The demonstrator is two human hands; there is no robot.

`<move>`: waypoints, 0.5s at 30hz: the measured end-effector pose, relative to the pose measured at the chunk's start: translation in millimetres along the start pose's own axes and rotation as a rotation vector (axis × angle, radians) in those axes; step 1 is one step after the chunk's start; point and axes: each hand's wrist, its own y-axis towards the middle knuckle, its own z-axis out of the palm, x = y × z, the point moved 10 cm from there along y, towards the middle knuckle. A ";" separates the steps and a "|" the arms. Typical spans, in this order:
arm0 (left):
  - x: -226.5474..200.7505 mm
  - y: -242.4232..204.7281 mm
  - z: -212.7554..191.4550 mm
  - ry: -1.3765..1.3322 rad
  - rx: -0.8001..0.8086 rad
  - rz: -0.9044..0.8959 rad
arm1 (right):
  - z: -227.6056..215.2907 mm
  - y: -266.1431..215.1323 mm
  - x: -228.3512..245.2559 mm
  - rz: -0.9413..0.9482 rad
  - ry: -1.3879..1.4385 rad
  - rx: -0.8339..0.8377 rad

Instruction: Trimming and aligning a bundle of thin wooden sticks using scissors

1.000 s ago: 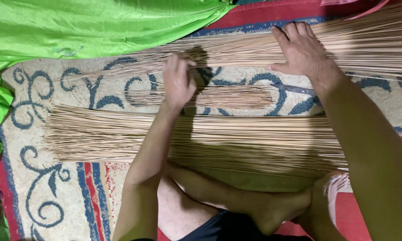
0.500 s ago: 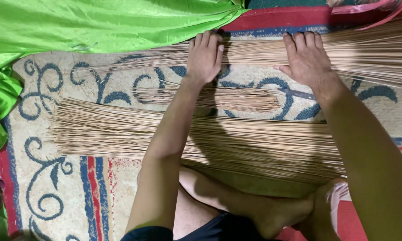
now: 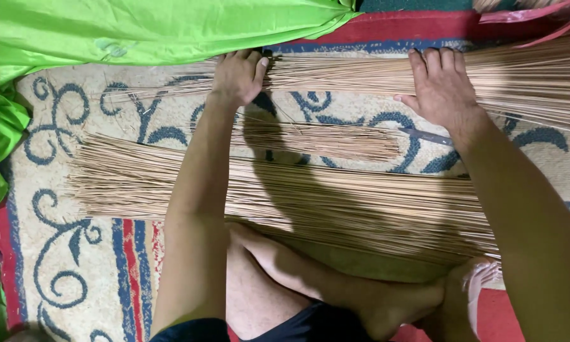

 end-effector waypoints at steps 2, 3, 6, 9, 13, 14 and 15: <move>-4.8 -1.8 1.1 0.012 -0.037 0.031 | 1.7 -0.2 -0.7 0.012 -0.009 0.028; -5.5 -3.6 -0.7 0.000 -0.021 -0.002 | 3.6 -0.1 -0.7 0.012 0.020 0.043; -18.1 -3.6 -6.3 0.056 0.006 -0.061 | 4.3 -1.0 -0.2 0.016 0.067 0.049; -40.9 1.7 -10.8 0.216 -0.028 -0.105 | 4.4 -1.1 -3.0 0.023 0.130 0.006; -64.5 0.7 -29.4 0.264 -0.106 -0.279 | 2.0 1.7 -5.1 0.020 0.308 0.016; -69.5 -0.8 -34.9 0.264 -0.103 -0.277 | 0.8 1.0 -4.6 0.021 0.309 0.019; -68.1 -3.5 -35.5 0.231 -0.046 -0.333 | 0.5 0.4 -4.0 0.023 0.327 0.031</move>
